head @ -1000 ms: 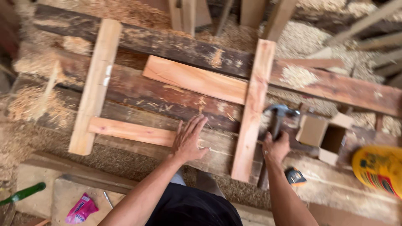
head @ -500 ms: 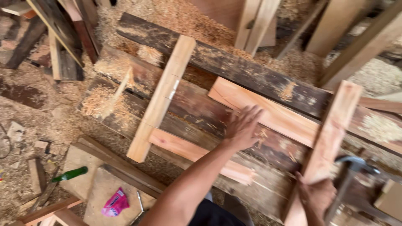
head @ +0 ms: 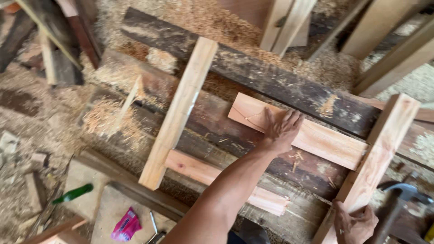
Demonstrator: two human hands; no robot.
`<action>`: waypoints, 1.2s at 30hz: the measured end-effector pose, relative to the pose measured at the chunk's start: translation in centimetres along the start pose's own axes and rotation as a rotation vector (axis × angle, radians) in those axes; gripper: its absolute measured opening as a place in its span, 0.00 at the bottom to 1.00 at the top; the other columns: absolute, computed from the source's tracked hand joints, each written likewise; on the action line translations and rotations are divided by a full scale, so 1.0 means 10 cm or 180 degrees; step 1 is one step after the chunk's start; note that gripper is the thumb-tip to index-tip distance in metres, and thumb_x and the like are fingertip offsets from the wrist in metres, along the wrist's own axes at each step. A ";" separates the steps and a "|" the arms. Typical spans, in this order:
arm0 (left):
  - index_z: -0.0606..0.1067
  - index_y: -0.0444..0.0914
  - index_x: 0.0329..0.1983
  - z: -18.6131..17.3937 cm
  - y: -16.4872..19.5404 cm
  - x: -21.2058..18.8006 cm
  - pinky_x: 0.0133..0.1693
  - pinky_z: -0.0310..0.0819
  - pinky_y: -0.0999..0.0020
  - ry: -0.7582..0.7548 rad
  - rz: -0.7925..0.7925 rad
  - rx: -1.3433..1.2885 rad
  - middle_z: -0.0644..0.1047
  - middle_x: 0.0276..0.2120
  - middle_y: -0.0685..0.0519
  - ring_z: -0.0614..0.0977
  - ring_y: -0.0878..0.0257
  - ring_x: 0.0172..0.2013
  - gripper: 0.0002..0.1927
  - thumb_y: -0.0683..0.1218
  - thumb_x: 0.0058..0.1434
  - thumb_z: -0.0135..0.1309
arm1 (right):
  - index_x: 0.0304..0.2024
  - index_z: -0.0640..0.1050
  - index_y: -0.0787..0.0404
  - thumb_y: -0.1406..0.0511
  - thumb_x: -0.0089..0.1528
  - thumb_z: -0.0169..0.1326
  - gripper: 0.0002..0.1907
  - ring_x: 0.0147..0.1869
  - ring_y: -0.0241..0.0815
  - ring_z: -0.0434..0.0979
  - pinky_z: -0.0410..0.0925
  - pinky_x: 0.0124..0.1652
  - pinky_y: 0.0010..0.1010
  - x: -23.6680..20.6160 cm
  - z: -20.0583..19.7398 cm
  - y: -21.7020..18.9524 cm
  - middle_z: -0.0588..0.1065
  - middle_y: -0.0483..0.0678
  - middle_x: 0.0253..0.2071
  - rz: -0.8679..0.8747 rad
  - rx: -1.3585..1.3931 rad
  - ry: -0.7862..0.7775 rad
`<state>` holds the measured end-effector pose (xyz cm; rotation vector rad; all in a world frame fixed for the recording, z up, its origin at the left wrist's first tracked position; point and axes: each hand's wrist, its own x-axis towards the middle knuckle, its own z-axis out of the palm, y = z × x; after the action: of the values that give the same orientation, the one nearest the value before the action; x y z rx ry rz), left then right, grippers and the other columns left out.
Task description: The person cuts a wooden plank with a hand saw, applies glue to its end, and joins it to a frame on a workbench. They then hammer nails to secure the joint and trim the protruding end of the plank with the saw.
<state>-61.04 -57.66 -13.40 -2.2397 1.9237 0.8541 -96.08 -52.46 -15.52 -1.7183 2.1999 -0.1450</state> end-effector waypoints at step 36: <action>0.47 0.43 0.77 0.05 -1.18 -0.72 0.65 0.26 0.15 0.0208 -0.0232 -0.0243 0.45 0.77 0.50 0.47 0.54 0.76 0.60 0.48 0.46 0.71 | 0.52 0.73 0.70 0.54 0.47 0.68 0.38 0.51 0.55 0.69 0.68 0.49 0.55 -0.63 0.57 -0.52 0.66 0.55 0.50 -0.0077 0.0051 -0.0191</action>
<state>-50.76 -48.45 -14.14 -2.3940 1.8529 0.8696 -88.12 -47.08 -18.10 -1.7188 2.1301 -0.1152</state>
